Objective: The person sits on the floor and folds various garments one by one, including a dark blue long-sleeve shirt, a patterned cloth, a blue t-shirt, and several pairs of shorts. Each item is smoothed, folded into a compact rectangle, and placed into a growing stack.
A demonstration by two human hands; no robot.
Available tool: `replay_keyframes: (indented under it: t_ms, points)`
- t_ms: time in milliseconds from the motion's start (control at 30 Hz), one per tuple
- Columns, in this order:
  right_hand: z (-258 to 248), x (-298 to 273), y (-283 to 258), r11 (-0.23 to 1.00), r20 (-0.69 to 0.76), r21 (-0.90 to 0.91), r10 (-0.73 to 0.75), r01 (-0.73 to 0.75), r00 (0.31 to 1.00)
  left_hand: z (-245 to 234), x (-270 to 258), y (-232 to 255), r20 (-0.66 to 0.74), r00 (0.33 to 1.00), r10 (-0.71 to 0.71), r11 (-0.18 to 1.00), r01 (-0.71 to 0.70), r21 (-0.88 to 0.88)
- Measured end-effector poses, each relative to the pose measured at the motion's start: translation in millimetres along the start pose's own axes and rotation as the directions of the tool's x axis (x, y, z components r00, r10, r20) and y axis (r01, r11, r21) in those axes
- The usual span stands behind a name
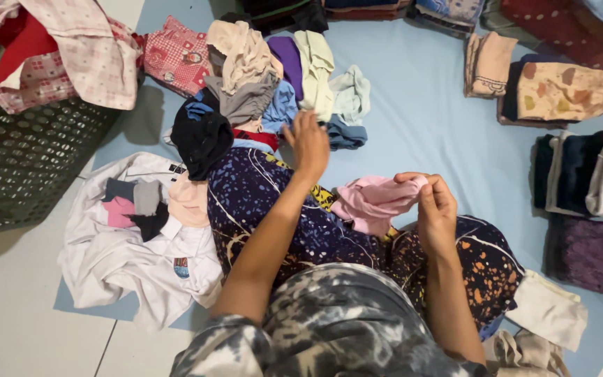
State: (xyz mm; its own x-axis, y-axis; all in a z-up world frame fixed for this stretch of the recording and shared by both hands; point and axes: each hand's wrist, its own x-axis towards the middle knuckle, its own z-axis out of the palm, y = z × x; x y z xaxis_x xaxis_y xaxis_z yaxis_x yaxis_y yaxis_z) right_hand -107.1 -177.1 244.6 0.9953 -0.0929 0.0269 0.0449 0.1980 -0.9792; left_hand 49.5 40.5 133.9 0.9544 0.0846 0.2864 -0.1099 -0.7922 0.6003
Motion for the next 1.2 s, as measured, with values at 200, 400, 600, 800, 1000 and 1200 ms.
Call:
replay_keyframes:
  t_ms: [200,400,600,800,1000,1200]
  points:
    - [28,22,8,0.862,0.002,-0.432,-0.294,0.266,0.956,-83,-61,84,0.255,0.928,0.272,0.811,-0.078,-0.58]
    - [40,23,25,0.844,-0.036,-0.491,-0.267,0.215,0.963,-110,-59,82,0.516,0.786,0.34,0.728,0.128,-0.674]
    - [17,4,26,0.92,-0.144,-0.389,-0.1,0.037,0.985,-86,74,-56,-0.213,0.977,-0.008,0.986,-0.028,-0.165]
    - [13,-5,32,0.935,-0.195,-0.352,-0.03,-0.041,0.98,-86,120,-122,-0.044,0.94,-0.338,0.941,0.336,-0.043]
    - [18,-5,33,0.932,-0.171,-0.363,-0.082,0.015,0.982,-104,39,-18,-0.033,0.999,-0.017,0.749,-0.009,-0.663]
    - [31,-8,21,0.918,0.096,-0.373,-0.109,0.138,0.989,-128,-85,90,0.104,0.8,0.592,0.583,-0.335,-0.74]
